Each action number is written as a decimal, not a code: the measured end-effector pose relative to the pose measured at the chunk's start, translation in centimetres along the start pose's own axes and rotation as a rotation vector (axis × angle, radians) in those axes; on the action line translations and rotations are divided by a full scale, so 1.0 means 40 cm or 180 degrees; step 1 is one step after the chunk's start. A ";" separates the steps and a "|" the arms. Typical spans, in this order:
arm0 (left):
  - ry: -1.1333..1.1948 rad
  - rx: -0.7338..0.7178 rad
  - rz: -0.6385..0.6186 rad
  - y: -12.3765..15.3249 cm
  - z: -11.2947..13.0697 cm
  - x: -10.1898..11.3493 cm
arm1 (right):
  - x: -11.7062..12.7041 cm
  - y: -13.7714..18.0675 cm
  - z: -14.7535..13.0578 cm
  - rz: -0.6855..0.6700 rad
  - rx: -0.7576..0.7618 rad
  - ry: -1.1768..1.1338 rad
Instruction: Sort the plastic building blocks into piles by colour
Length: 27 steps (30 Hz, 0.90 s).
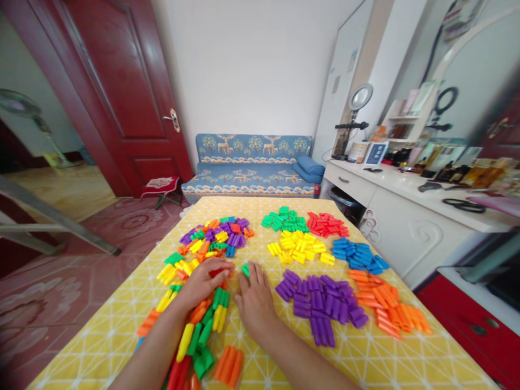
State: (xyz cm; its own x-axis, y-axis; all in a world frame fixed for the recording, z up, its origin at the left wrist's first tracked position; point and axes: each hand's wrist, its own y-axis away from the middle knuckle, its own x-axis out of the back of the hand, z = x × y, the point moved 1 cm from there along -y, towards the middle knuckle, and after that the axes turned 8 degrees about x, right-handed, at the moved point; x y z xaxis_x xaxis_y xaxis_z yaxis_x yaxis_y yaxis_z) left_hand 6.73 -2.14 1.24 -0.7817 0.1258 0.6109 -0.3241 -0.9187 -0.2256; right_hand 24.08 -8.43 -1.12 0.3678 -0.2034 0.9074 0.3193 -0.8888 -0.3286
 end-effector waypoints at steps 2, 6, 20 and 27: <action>-0.0012 0.0004 -0.0005 -0.001 -0.004 -0.001 | -0.019 -0.008 0.005 -0.0128 -0.0096 -0.0025; -0.0005 0.0013 -0.0025 -0.001 -0.004 0.000 | -0.017 -0.092 0.025 -0.0387 -0.0506 0.0023; 0.0015 0.0043 -0.0047 0.003 0.007 0.003 | 0.020 -0.344 0.184 -0.1014 -0.0728 0.0991; 0.0025 0.0052 -0.0031 0.004 0.009 0.004 | 0.053 -0.322 0.232 -0.0485 -0.0839 0.1130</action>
State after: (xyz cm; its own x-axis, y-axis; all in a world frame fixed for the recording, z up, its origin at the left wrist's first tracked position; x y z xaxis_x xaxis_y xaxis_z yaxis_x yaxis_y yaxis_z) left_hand 6.75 -2.41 1.55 -0.7827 0.1376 0.6070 -0.3231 -0.9234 -0.2072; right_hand 28.86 6.40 2.61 -0.0025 -0.1496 0.9887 0.0969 -0.9841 -0.1487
